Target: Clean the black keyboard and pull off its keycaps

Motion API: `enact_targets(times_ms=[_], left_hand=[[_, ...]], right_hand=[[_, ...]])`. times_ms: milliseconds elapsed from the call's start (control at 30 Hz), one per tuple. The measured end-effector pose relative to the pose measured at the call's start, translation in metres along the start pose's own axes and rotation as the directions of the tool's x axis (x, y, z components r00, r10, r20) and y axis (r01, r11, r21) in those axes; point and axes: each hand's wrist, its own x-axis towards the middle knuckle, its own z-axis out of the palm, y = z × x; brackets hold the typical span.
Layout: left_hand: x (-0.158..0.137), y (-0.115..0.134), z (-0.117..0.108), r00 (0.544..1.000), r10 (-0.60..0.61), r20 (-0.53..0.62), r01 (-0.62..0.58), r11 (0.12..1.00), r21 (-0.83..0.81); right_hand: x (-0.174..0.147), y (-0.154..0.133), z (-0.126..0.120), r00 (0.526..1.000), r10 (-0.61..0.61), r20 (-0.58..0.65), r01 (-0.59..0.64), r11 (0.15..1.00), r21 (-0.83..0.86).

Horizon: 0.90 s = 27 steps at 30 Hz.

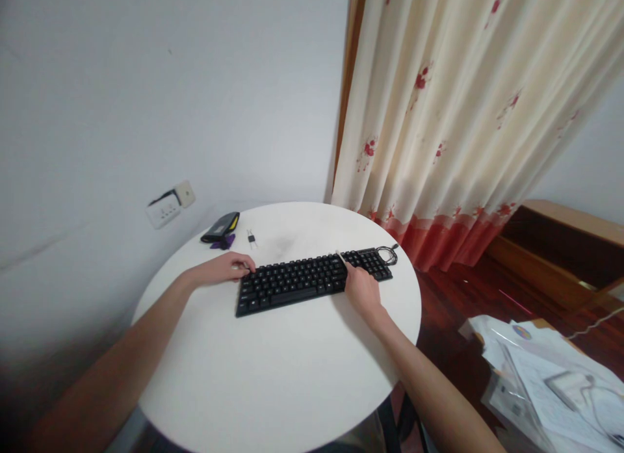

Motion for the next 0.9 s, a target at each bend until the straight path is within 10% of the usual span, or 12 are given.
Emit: enact_targets(times_ms=[900], left_hand=[[0.004, -0.003, 0.004, 1.000, -0.015, -0.004, 0.015, 1.000, 0.011]], right_hand=[[-0.105, 0.047, 0.000, 0.997, -0.004, 0.074, -0.003, 0.995, 0.096]])
